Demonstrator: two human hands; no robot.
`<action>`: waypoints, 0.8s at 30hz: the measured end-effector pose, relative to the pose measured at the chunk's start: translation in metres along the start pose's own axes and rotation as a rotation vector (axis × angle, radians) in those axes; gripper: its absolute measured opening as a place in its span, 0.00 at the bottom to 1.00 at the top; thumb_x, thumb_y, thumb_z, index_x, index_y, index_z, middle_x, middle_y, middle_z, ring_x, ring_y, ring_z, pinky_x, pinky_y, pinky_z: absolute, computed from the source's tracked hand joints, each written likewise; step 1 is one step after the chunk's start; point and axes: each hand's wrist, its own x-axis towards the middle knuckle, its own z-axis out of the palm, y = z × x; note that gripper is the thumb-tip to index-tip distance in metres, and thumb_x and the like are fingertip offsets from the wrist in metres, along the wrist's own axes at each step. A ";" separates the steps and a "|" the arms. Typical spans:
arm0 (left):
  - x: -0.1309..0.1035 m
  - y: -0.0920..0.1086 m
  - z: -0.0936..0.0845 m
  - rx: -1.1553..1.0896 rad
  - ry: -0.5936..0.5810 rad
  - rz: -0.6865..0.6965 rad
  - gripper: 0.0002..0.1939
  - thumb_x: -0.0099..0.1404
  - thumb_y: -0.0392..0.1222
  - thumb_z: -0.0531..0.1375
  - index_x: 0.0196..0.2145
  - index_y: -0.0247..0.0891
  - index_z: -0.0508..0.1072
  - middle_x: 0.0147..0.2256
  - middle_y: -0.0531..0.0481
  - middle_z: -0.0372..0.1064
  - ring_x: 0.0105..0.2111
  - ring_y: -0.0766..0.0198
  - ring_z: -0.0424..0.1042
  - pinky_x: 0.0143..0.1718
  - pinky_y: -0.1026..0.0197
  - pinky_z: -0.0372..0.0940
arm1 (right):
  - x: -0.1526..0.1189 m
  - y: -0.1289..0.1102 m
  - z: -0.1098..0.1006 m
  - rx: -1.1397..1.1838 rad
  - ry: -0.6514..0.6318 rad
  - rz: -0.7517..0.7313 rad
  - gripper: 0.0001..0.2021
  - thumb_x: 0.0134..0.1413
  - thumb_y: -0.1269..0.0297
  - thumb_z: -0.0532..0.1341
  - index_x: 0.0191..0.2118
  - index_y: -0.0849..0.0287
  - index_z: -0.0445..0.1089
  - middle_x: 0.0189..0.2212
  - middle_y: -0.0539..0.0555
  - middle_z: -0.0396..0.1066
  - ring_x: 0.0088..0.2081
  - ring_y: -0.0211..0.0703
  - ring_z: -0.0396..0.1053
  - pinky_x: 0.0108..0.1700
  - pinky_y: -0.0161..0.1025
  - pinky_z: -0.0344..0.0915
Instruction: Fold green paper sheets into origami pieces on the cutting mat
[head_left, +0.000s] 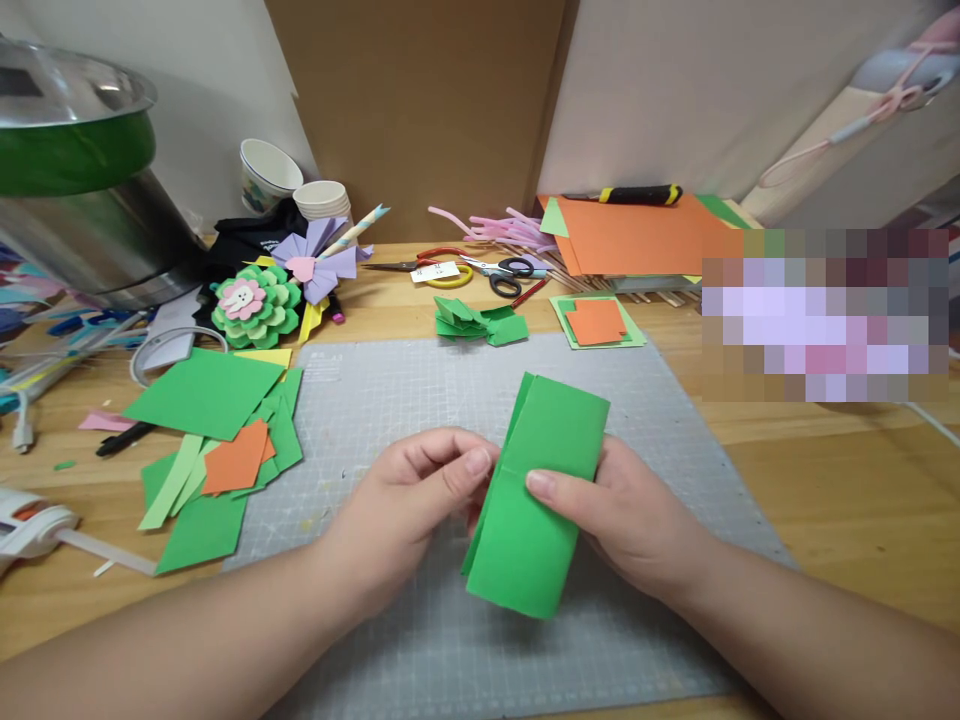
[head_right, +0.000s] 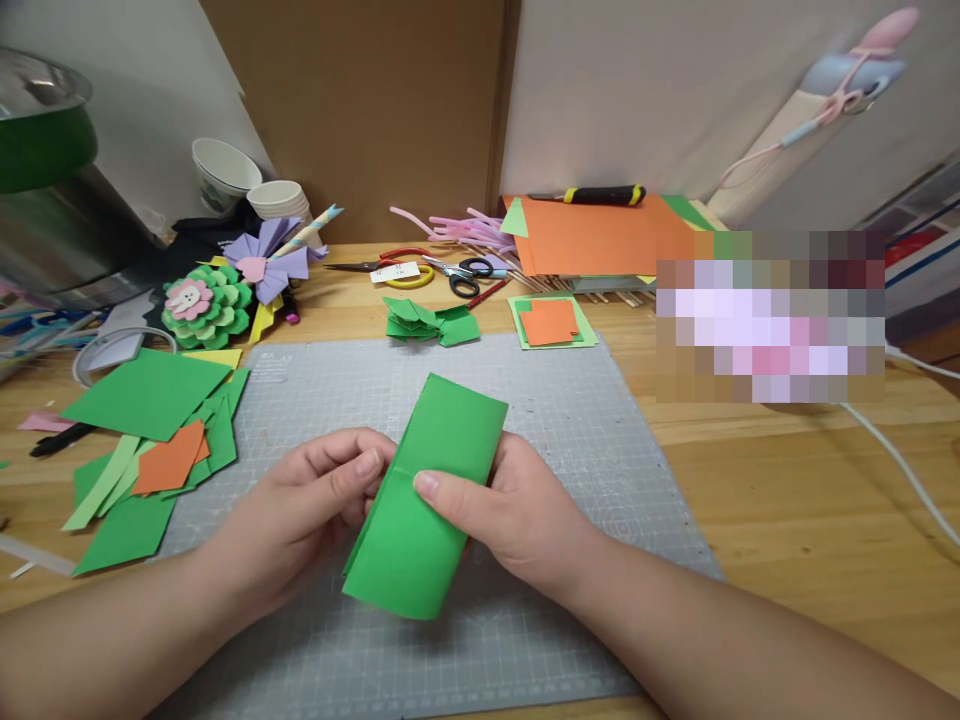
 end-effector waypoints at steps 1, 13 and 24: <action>0.001 0.000 -0.001 -0.047 -0.022 -0.018 0.09 0.59 0.46 0.64 0.27 0.38 0.74 0.20 0.56 0.63 0.20 0.72 0.59 0.22 0.70 0.56 | 0.000 0.000 0.000 0.020 -0.015 -0.002 0.09 0.52 0.57 0.64 0.34 0.57 0.71 0.30 0.52 0.73 0.32 0.44 0.71 0.36 0.41 0.69; 0.004 0.000 -0.004 -0.230 -0.145 -0.143 0.07 0.57 0.41 0.67 0.25 0.36 0.76 0.19 0.56 0.67 0.20 0.74 0.65 0.23 0.73 0.60 | -0.002 -0.005 0.004 0.070 -0.012 0.059 0.10 0.47 0.58 0.66 0.33 0.57 0.70 0.33 0.55 0.74 0.35 0.50 0.73 0.32 0.42 0.71; 0.004 -0.001 -0.003 -0.203 -0.177 -0.136 0.07 0.56 0.39 0.68 0.24 0.35 0.76 0.19 0.56 0.69 0.20 0.75 0.65 0.24 0.73 0.61 | -0.003 -0.006 0.004 0.050 -0.042 0.051 0.07 0.50 0.61 0.64 0.33 0.57 0.71 0.31 0.55 0.75 0.32 0.47 0.74 0.32 0.42 0.71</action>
